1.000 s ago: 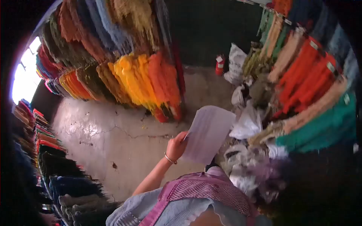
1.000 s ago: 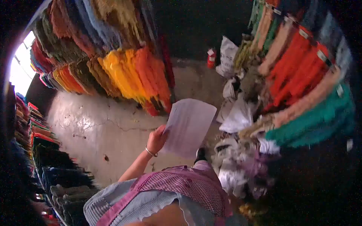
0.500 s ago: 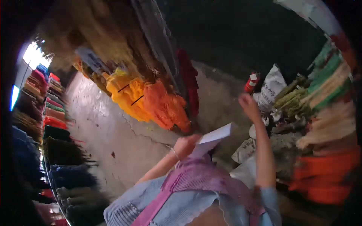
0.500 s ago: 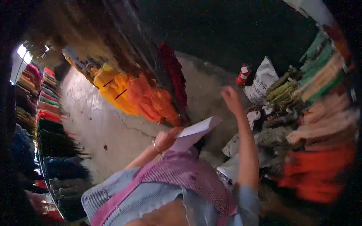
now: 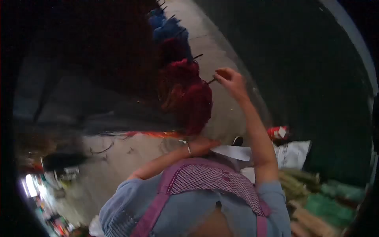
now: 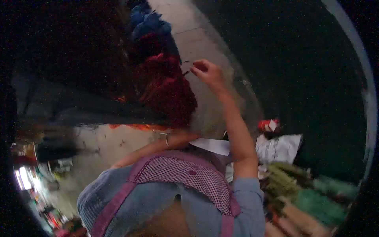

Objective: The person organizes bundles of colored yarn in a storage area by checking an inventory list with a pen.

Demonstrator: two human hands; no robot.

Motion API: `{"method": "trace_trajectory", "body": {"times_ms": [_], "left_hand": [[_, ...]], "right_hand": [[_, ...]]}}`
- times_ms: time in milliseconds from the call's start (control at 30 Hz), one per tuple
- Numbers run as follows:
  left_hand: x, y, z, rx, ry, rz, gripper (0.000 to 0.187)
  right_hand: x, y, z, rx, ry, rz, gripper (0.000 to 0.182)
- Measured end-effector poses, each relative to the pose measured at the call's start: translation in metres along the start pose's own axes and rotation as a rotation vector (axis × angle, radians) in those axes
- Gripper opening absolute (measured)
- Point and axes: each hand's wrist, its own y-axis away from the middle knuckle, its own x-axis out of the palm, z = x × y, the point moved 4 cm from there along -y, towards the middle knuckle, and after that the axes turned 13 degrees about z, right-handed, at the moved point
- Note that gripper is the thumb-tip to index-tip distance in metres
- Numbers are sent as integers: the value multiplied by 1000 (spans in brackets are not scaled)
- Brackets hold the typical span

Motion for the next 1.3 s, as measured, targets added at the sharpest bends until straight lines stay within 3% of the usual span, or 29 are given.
{"method": "trace_trajectory", "body": {"times_ms": [33,100,167,200,233,300,333,400,433,500,633,700,733,800,867,900,933,1000,1167,1233,1300], "left_hand": [[-7,-3,-3,-45,23,-39,45],[-23,-12,-6,-464,77,69,47],[-52,-18,-24,-535,121,-81,46],[-60,-21,-31,-562,141,-190,45],[-51,-36,-28,-603,165,-222,45],[-43,-64,-9,-535,184,-576,46],[-46,-69,-13,-567,188,-600,46],[-37,-85,-19,-744,232,-655,52],[-41,-85,-28,-772,252,-679,52],[-60,-99,-38,-820,320,-706,46],[-72,-102,-34,-930,343,-763,41],[-73,-102,-21,-996,428,-742,45],[-75,-102,-16,-993,433,-762,45],[-80,-102,-7,-1132,365,-592,42],[-76,-100,-1,-1099,397,-711,42],[-77,-95,0,-1065,387,-805,42],[-79,-96,-6,-1101,287,-837,40],[-72,-101,-17,-1149,294,-909,38],[-70,-114,-49,-1370,356,-989,40],[-68,-125,-63,-1462,394,-1167,32],[-63,-147,-71,-1501,410,-1313,29]], "right_hand": [[10,-27,5,-126,45,66,42],[37,-60,3,-271,67,196,46],[66,-79,15,-468,-50,389,54],[70,-76,29,-499,219,402,50],[64,-81,24,-516,205,455,50],[48,-109,0,-370,255,559,46],[45,-122,-6,-388,247,594,46],[40,-135,-23,-651,191,656,44],[52,-133,-25,-657,183,696,44],[60,-142,-30,-531,-192,733,47],[82,-129,11,-611,-146,788,49],[92,-137,4,-653,264,750,52],[92,-142,-6,-661,276,763,52],[87,-158,-20,-586,-39,974,51],[68,-167,2,-637,-72,1029,42],[73,-177,-14,-340,-246,1154,38],[70,-183,-8,-339,-240,1187,38],[66,-186,3,-125,-425,1335,36],[88,-174,22,-157,-232,1456,37],[97,-164,25,-392,101,1473,35],[112,-170,4,-405,57,1470,35]]}}
